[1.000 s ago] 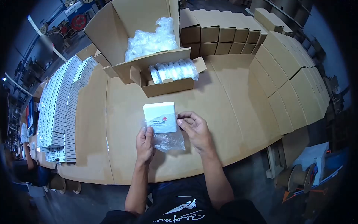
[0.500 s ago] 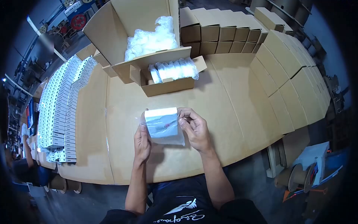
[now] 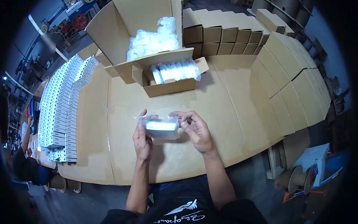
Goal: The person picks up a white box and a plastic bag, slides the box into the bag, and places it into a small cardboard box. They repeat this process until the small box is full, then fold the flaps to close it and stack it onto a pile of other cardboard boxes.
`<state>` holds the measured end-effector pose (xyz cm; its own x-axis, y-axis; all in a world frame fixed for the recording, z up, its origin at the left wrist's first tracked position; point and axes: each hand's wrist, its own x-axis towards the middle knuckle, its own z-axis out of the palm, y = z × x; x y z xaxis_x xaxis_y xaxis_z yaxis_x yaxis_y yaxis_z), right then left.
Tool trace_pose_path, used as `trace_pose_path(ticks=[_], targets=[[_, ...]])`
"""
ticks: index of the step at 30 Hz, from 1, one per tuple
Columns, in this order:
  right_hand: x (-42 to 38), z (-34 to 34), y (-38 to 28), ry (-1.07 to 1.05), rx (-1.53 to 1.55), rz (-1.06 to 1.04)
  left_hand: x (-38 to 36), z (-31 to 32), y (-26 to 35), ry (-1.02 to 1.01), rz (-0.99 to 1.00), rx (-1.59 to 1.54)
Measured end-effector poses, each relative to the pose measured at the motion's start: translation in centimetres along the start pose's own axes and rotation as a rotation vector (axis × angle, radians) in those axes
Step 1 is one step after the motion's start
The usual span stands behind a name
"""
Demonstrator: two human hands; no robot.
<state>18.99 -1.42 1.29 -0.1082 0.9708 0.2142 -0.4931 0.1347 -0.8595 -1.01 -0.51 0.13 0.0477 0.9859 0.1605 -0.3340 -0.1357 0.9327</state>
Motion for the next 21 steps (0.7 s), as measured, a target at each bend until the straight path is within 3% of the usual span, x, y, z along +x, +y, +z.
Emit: trace_pose_path(ticks=[4, 8, 9, 12, 16, 18, 21], targets=[[-0.3, 1.4, -0.8, 0.048, -0.207, 0.157, -0.2, -0.3, -0.3, 0.021, 0.027, -0.015], [-0.4, 1.4, 2.0, 0.194, -0.171, 0.231, -0.4, -0.7, -1.0, 0.031, 0.066, 0.167], [-0.2, 2.3, 2.0, 0.282, -0.217, 0.171, -0.3, -0.6, -0.8, 0.033, 0.059, 0.175], [0.4, 2.3, 1.8, 0.208, -0.119, 0.069, -0.5, -0.2, -0.4, 0.038, 0.036, 0.2], [0.5, 2.1, 1.5, 0.177, -0.083, 0.044, -0.7, -0.3, -0.2, 0.028, -0.027, 0.19], [0.3, 2.3, 1.5, 0.22, -0.119, 0.067, -0.5, 0.7, 0.5, -0.018, 0.04, 0.146], [0.4, 2.8, 1.4, 0.222, -0.14, 0.071, -0.5, 0.2, 0.2, -0.052, -0.099, 0.182]])
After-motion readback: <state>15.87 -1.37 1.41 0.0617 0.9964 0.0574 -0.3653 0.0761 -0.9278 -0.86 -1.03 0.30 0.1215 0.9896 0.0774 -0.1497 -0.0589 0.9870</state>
